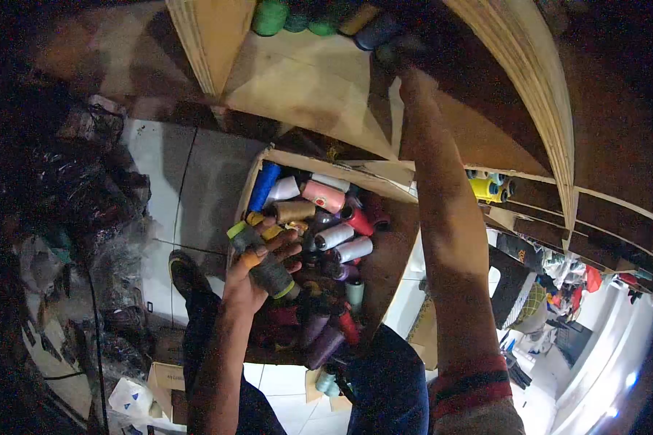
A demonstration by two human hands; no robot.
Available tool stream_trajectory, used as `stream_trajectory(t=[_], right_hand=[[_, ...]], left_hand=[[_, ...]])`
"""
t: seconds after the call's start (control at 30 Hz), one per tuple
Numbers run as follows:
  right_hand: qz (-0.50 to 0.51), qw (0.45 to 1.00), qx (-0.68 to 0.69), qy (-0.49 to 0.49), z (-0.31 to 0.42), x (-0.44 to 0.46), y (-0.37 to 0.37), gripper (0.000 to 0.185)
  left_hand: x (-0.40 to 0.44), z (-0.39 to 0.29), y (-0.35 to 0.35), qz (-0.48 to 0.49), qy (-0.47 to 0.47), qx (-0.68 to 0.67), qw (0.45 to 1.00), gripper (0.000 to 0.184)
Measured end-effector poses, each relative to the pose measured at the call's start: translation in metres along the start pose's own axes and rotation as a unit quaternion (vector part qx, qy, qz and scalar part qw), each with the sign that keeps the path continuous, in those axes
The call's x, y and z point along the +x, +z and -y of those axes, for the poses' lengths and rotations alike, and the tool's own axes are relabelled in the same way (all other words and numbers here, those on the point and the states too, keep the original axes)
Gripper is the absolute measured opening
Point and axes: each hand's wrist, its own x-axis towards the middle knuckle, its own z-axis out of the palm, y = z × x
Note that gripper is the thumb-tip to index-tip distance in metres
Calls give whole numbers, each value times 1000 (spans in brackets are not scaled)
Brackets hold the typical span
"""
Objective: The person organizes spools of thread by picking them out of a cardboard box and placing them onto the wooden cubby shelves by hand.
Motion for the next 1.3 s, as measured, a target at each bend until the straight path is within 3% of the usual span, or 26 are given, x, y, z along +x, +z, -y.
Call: stream_trajectory(t=[0.13,0.23,0.33,0.37,0.4,0.47,0.5,0.57,0.63,0.73,0.77,0.8,0.87,0.9,0.93,0.97,1.0,1.03,1.07,1.1,1.17,1.3], right_hand=[[274,941,-188,-55,34,-75,-12,38],[232,932,-262,-100,36,-72,-7,37],[134,978,-148,-60,23,-36,5,37],[124,989,-72,-20,20,-29,8,37],[175,981,56,64,19,-35,10,37],[282,871,277,292,21,-80,7,36],[390,879,149,231,31,-115,12,34],[518,839,86,144,56,-169,39,43],[510,858,-51,13,41,-208,59,53],[509,836,-182,-93,56,-205,57,54],[529,819,-216,-56,64,-195,52,43],[510,847,-150,-25,49,-184,43,41],[426,883,-172,-93,37,-152,4,35],[357,878,-256,-192,42,-134,-20,32],[312,939,-76,-124,34,-115,-43,28],[255,953,-130,-95,31,-93,-71,24],[225,904,-336,-138,42,-85,-74,23],[177,774,-579,-184,54,-78,-77,23],[135,631,-736,-207,66,-70,-80,22],[117,645,-728,-199,61,-61,-81,22],[104,756,-620,-182,49,-43,-75,22],[96,796,-578,-150,27,-14,-61,23]], left_hand=[[-1,0,-6,7,9,1,1000,54],[-1,-2,-2,12,11,30,999,56],[4,4,-8,38,-9,-21,999,51],[4,8,-14,47,-19,-54,997,48],[-1,7,-12,40,-18,-64,997,48],[2,1,-4,35,-6,-82,996,48],[6,6,-5,27,38,25,999,59],[6,10,-13,21,47,-10,999,60],[9,14,-20,20,51,21,998,63],[10,18,-33,24,57,157,986,69],[10,22,-37,26,61,199,978,71],[6,19,-29,14,37,134,990,73],[0,17,-22,4,14,69,998,74],[-2,16,-26,8,15,71,997,74],[-2,15,-28,13,15,75,997,73],[-2,10,-22,-8,-4,81,997,73],[0,10,-22,-5,0,78,997,72],[0,10,-23,-3,4,76,997,71],[0,12,-24,-1,7,75,997,71],[0,12,-21,-2,0,73,997,70],[0,7,-14,-4,-11,74,997,69],[0,9,-11,-6,-19,69,997,68]])
